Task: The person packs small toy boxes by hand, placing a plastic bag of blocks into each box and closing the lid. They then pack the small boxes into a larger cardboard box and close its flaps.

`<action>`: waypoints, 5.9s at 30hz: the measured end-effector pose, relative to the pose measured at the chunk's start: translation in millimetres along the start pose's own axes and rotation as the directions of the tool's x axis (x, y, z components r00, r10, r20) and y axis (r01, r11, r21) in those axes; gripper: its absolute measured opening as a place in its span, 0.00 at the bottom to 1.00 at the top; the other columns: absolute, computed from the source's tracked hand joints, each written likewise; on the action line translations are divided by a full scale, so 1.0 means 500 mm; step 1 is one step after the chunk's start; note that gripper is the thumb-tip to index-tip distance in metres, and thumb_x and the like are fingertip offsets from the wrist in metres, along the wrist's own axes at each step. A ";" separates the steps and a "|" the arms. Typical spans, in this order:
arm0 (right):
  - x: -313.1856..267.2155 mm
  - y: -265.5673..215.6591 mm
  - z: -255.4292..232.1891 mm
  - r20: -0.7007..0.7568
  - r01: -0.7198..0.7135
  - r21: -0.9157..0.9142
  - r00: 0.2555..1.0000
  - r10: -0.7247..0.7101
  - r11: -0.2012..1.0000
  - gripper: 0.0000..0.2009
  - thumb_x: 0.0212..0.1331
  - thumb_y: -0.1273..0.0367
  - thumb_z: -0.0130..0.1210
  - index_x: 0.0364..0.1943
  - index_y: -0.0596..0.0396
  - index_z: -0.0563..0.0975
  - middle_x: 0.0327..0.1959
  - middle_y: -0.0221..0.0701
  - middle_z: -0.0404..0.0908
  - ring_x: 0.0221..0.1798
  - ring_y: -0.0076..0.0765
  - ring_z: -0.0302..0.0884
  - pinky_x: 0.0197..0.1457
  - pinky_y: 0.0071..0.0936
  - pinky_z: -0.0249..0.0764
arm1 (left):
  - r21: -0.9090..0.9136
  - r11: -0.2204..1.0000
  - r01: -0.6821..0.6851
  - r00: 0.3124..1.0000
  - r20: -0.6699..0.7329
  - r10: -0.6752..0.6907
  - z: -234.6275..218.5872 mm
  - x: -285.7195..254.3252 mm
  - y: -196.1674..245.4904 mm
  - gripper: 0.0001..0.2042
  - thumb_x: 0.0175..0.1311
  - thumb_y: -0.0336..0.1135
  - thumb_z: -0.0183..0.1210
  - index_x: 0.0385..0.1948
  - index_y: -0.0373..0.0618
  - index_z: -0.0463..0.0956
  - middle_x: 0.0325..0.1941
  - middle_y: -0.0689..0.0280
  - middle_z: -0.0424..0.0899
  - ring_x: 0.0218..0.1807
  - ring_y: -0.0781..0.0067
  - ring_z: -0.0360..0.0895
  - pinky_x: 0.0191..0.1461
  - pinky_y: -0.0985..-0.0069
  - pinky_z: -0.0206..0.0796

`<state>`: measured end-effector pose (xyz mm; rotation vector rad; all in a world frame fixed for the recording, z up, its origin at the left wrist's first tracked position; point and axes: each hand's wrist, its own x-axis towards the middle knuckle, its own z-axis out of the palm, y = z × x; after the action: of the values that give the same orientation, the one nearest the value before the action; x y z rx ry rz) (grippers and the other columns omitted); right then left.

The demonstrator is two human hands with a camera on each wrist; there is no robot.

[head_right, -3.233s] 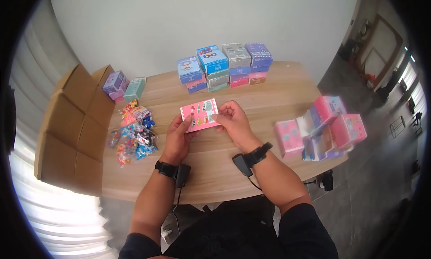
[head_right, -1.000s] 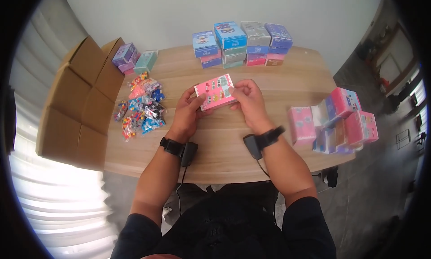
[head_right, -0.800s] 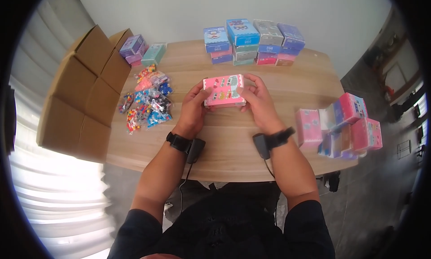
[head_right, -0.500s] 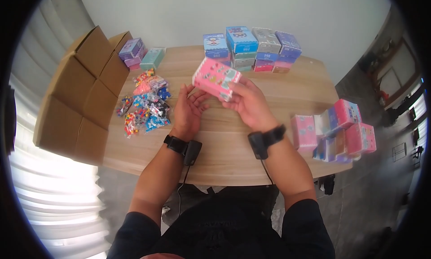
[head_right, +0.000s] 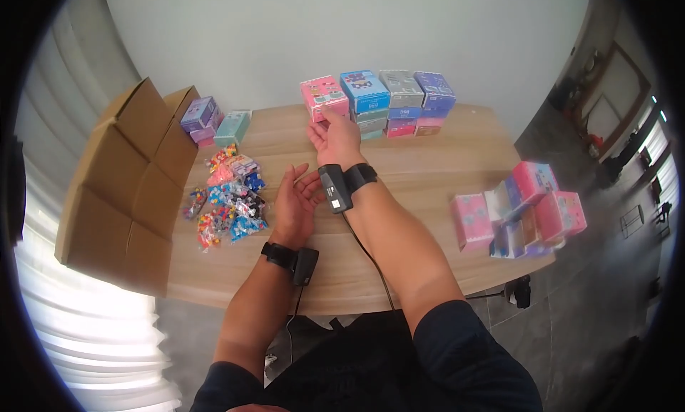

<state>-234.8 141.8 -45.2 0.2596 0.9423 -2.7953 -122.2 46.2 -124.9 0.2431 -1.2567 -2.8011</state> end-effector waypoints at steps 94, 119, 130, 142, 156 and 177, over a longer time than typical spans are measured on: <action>-0.222 -0.090 -0.281 0.229 0.205 -0.611 0.970 -0.077 0.765 0.36 0.67 0.61 0.68 0.72 0.59 0.63 0.47 0.31 0.83 0.39 0.19 0.77 0.34 0.21 0.74 | 0.167 0.985 -0.053 0.959 0.283 0.004 0.032 -0.044 0.003 0.30 0.76 0.29 0.59 0.77 0.43 0.58 0.57 0.60 0.85 0.51 0.70 0.87 0.47 0.73 0.85; -0.220 -0.085 -0.267 0.216 0.213 -0.580 0.971 -0.104 0.786 0.19 0.72 0.65 0.62 0.62 0.53 0.72 0.53 0.31 0.83 0.49 0.28 0.84 0.38 0.25 0.79 | 0.226 0.927 -0.299 0.946 0.195 0.257 0.024 0.019 -0.082 0.23 0.68 0.29 0.60 0.65 0.36 0.71 0.52 0.56 0.86 0.50 0.68 0.84 0.53 0.70 0.79; -0.211 -0.074 -0.260 0.217 0.227 -0.724 0.971 -0.098 0.651 0.22 0.74 0.62 0.60 0.65 0.54 0.69 0.60 0.35 0.77 0.55 0.34 0.79 0.47 0.30 0.76 | 0.574 0.762 -0.299 0.934 0.011 0.357 0.066 -0.040 -0.054 0.21 0.63 0.38 0.59 0.55 0.36 0.75 0.52 0.43 0.85 0.55 0.40 0.83 0.60 0.52 0.75; -0.223 -0.064 -0.248 0.215 0.251 -0.725 0.967 -0.135 0.642 0.20 0.73 0.63 0.61 0.63 0.53 0.69 0.55 0.31 0.77 0.52 0.31 0.78 0.46 0.33 0.74 | 0.600 0.740 -0.304 0.932 0.027 0.361 0.063 -0.022 -0.065 0.20 0.64 0.39 0.58 0.53 0.35 0.75 0.47 0.43 0.86 0.52 0.39 0.84 0.57 0.52 0.75; -0.225 -0.071 -0.247 0.233 0.261 -0.735 0.964 -0.128 0.626 0.21 0.74 0.64 0.60 0.64 0.54 0.68 0.58 0.32 0.77 0.52 0.32 0.79 0.44 0.33 0.75 | 0.590 0.754 -0.290 0.944 0.048 0.326 0.061 -0.041 -0.044 0.23 0.65 0.38 0.57 0.58 0.32 0.74 0.51 0.41 0.85 0.55 0.40 0.83 0.61 0.53 0.75; -0.202 -0.086 -0.295 0.153 0.284 -0.595 0.958 -0.241 0.752 0.35 0.68 0.65 0.66 0.75 0.55 0.61 0.44 0.31 0.84 0.37 0.20 0.80 0.28 0.19 0.73 | 0.490 0.858 -0.154 0.983 0.160 0.085 0.052 -0.020 -0.052 0.31 0.78 0.37 0.59 0.77 0.38 0.56 0.51 0.65 0.86 0.47 0.80 0.82 0.42 0.81 0.73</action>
<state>-131.0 277.3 -113.7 -0.0741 1.9260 -2.5038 -116.3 83.8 -126.0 -0.0056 -1.9457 -2.3673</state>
